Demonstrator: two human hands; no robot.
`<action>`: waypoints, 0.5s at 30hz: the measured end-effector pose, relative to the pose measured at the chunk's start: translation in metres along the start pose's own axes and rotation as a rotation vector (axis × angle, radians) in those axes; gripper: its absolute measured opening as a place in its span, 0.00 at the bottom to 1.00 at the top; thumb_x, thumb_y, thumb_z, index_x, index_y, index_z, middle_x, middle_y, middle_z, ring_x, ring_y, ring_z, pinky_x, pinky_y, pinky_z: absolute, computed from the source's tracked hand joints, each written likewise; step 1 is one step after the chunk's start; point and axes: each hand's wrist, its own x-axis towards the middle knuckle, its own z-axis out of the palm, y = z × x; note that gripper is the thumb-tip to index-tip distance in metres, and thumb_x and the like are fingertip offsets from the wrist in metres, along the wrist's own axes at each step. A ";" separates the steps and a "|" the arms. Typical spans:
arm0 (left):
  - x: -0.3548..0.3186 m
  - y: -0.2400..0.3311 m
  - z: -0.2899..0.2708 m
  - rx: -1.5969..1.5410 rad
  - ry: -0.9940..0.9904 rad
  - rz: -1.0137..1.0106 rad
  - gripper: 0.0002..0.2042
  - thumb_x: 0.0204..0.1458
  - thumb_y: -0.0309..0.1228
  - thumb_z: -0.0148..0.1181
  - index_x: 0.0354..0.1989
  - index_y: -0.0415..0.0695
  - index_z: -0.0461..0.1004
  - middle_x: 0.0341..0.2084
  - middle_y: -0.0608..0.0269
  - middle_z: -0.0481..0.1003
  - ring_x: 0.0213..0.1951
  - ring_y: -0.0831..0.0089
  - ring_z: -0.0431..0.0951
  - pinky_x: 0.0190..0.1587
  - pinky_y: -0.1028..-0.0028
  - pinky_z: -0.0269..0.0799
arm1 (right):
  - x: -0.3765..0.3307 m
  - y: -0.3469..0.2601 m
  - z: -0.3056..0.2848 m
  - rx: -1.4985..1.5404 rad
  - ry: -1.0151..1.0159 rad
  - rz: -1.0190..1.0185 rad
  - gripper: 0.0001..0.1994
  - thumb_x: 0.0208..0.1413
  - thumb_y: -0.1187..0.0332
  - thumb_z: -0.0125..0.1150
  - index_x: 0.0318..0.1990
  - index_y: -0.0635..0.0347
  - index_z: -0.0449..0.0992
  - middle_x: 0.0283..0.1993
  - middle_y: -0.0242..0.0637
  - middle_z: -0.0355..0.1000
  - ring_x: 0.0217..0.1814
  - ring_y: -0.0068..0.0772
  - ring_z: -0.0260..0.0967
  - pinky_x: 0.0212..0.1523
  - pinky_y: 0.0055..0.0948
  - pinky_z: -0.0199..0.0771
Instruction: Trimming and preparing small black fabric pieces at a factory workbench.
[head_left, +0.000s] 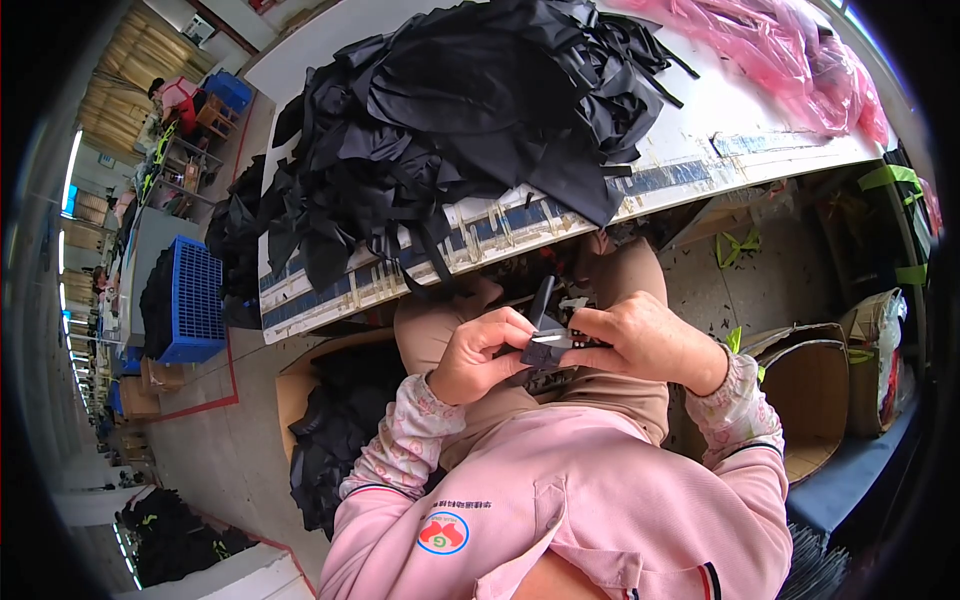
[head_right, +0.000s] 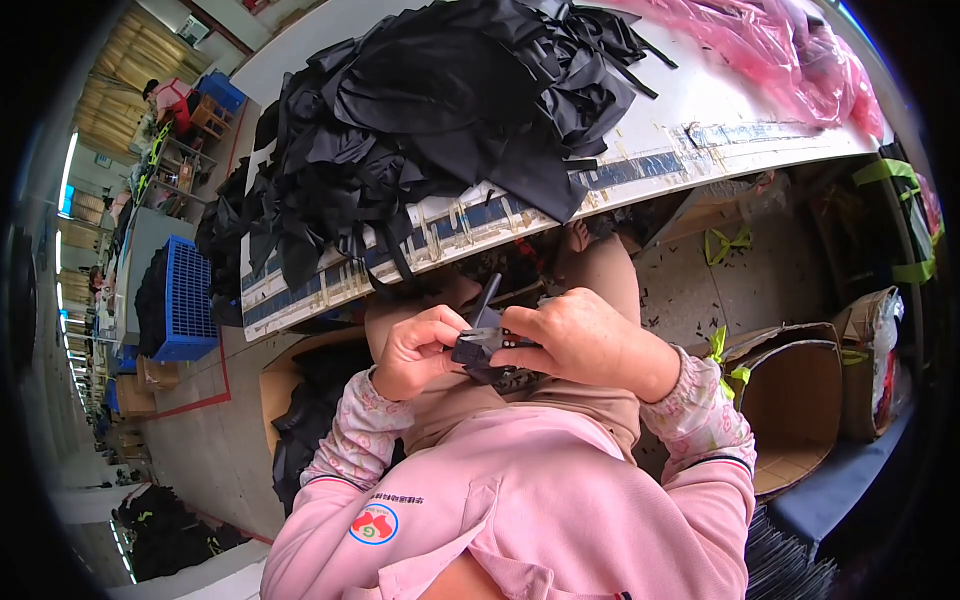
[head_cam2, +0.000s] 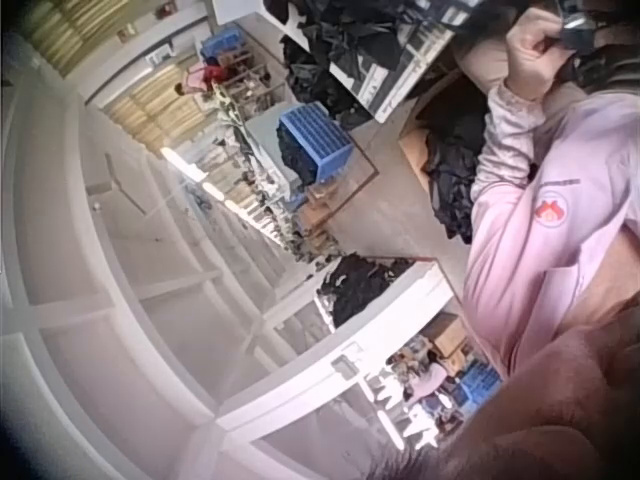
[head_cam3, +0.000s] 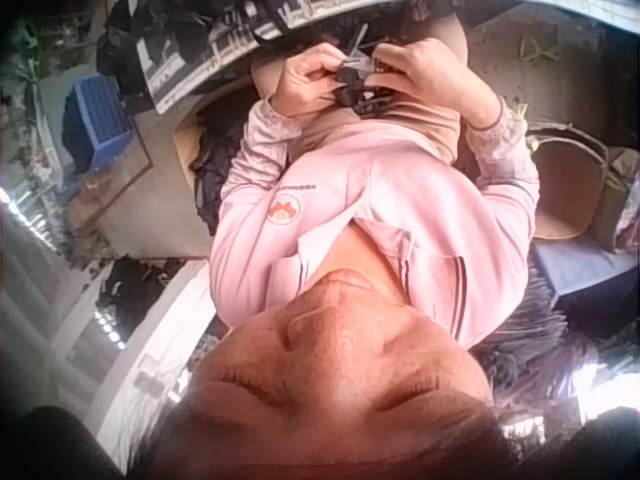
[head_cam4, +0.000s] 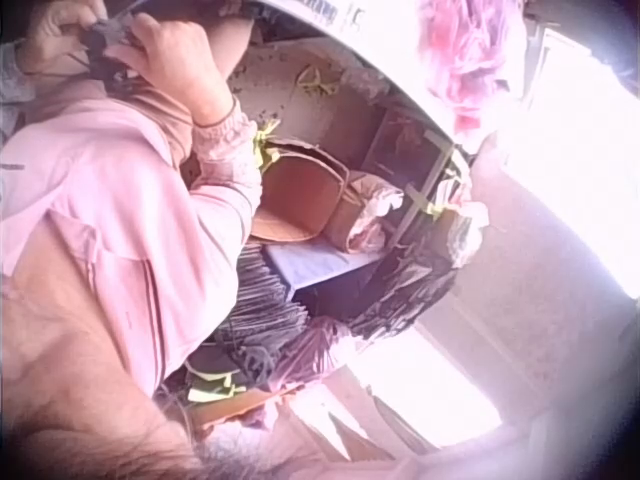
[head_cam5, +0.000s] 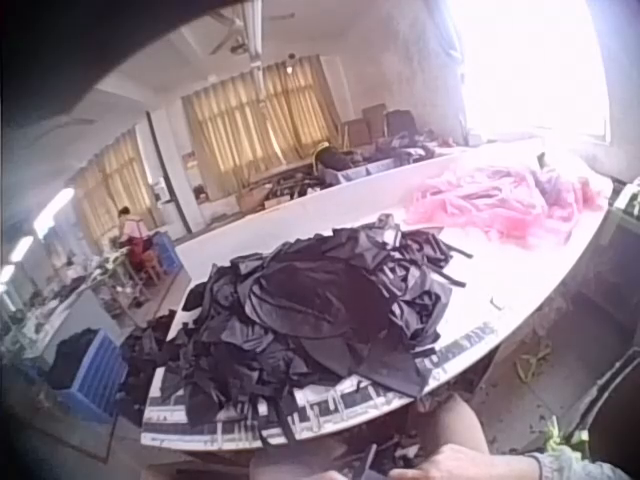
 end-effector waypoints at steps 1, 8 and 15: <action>0.000 0.001 0.000 0.014 -0.003 0.002 0.08 0.48 0.13 0.58 0.36 0.36 0.75 0.38 0.60 0.71 0.40 0.74 0.72 0.44 0.78 0.68 | -0.001 0.001 0.000 0.001 0.000 0.000 0.16 0.53 0.55 0.61 0.30 0.61 0.72 0.14 0.44 0.64 0.18 0.49 0.66 0.21 0.40 0.66; 0.002 0.001 0.000 0.044 -0.010 0.001 0.08 0.48 0.13 0.58 0.35 0.36 0.76 0.38 0.61 0.71 0.39 0.75 0.72 0.43 0.79 0.68 | -0.001 -0.002 -0.002 0.010 -0.007 0.020 0.16 0.53 0.55 0.61 0.31 0.61 0.73 0.14 0.44 0.64 0.18 0.49 0.66 0.20 0.40 0.65; 0.004 -0.001 -0.001 0.146 -0.033 0.027 0.08 0.47 0.14 0.59 0.35 0.37 0.76 0.37 0.62 0.72 0.37 0.76 0.73 0.40 0.79 0.68 | 0.001 -0.003 0.000 0.015 -0.029 0.012 0.16 0.53 0.55 0.61 0.33 0.62 0.73 0.14 0.44 0.65 0.18 0.49 0.67 0.20 0.40 0.66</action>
